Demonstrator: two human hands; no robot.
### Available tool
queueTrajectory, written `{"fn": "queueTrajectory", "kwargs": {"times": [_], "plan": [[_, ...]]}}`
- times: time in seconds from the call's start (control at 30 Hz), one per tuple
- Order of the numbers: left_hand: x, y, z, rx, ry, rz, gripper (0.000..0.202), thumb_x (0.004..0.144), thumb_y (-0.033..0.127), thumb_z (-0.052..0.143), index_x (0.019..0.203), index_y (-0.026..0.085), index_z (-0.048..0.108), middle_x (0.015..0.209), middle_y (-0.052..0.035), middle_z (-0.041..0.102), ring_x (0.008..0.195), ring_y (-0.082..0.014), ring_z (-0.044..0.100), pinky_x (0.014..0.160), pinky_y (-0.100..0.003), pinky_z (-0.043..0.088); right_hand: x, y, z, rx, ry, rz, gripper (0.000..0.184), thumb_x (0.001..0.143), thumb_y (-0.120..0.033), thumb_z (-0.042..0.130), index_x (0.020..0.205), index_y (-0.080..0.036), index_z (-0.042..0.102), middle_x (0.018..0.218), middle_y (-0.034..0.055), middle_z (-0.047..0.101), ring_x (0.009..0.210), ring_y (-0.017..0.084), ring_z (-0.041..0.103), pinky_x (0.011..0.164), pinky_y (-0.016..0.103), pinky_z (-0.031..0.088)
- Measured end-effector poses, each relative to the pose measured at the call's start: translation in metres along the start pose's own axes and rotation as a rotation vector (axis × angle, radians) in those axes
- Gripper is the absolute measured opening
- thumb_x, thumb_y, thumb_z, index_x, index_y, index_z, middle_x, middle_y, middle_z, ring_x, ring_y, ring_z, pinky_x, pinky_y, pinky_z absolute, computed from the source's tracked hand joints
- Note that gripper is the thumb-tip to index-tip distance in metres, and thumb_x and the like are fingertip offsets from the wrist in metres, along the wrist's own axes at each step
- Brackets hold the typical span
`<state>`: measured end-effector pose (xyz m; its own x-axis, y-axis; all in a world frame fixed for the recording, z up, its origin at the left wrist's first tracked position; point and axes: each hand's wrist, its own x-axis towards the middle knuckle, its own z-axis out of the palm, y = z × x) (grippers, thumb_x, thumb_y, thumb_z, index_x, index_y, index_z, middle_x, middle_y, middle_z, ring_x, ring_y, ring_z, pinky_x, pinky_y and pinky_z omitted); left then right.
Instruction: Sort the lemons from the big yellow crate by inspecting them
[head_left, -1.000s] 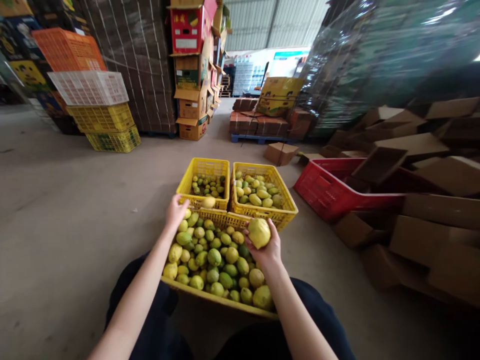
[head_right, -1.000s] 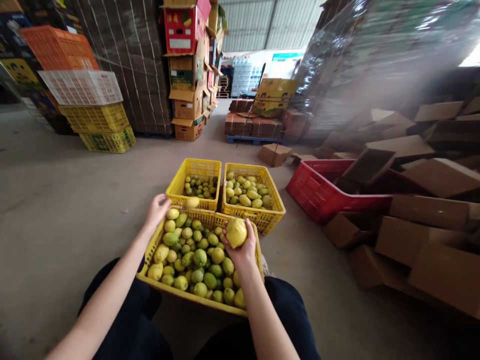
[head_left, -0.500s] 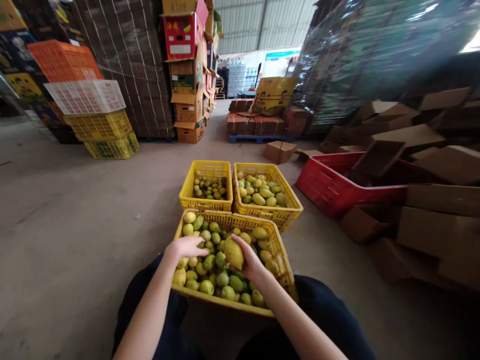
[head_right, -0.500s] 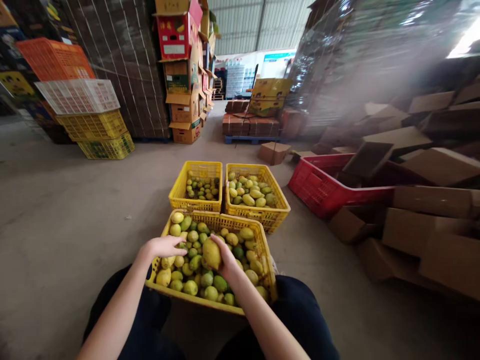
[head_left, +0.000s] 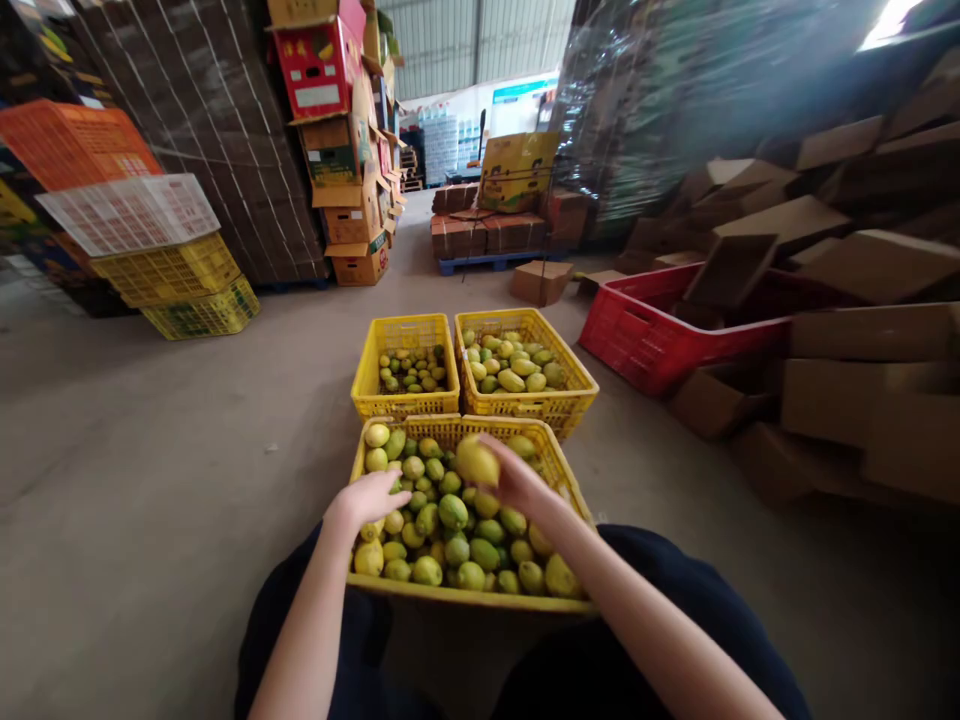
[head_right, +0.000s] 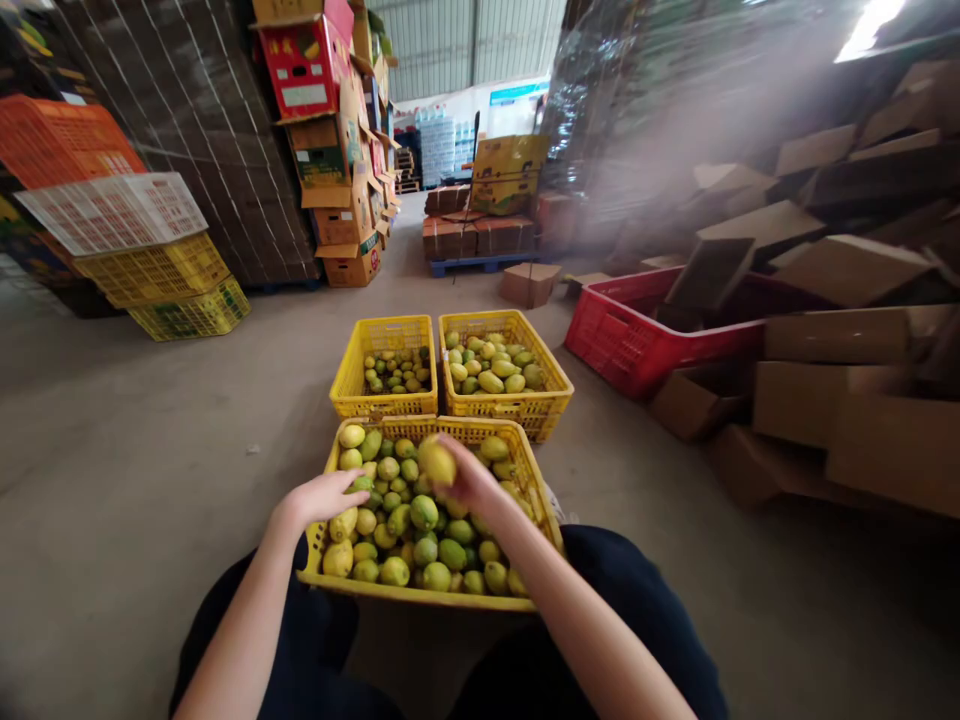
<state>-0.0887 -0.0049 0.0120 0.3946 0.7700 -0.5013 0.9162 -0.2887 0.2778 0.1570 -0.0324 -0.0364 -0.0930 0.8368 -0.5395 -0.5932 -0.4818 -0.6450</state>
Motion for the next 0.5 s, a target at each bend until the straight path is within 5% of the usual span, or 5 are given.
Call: {"fn": "queueTrajectory", "kwargs": {"times": [0.07,0.13,0.33,0.5], "plan": [[0.001,0.000,0.001,0.014,-0.002,-0.009,0.058,0.093,0.043,0.042,0.142,0.012,0.049,0.145,-0.0162,0.052,0.135,-0.0306,0.048,0.109,-0.036,0.038,0.005,-0.033,-0.010,0.230,0.087,-0.182,0.019,0.091,-0.037,0.057,0.104,-0.022,0.055,0.092,0.0073,0.070,0.076,0.021,0.072,0.062,0.033,0.061],[0.003,0.001,0.001,0.030,-0.021,-0.029,0.058,0.093,0.043,0.042,0.142,0.011,0.049,0.145,-0.0171,0.053,0.135,-0.0310,0.049,0.109,-0.036,0.039,0.007,-0.046,-0.018,0.334,0.107,-0.204,0.020,0.092,-0.036,0.052,0.105,-0.021,0.054,0.102,0.0119,0.068,0.086,0.024,0.073,0.073,0.041,0.062],[0.012,0.006,0.007,0.035,-0.007,0.006,0.059,0.093,0.043,0.041,0.141,0.010,0.048,0.148,-0.0181,0.049,0.135,-0.0306,0.048,0.110,-0.036,0.037,0.004,-0.006,-0.007,0.094,-0.072,0.068,0.021,0.093,-0.027,0.047,0.100,-0.014,0.061,0.094,0.0136,0.074,0.082,0.025,0.074,0.077,0.038,0.058],[0.031,0.004,0.020,0.089,-0.034,0.033,0.052,0.092,0.047,0.044,0.132,0.014,0.056,0.137,-0.0160,0.060,0.127,-0.0294,0.056,0.103,-0.035,0.043,0.003,-0.001,0.001,0.120,0.003,0.058,0.015,0.088,-0.018,0.047,0.089,-0.018,0.062,0.079,0.0073,0.075,0.069,0.020,0.071,0.070,0.032,0.054]]}}
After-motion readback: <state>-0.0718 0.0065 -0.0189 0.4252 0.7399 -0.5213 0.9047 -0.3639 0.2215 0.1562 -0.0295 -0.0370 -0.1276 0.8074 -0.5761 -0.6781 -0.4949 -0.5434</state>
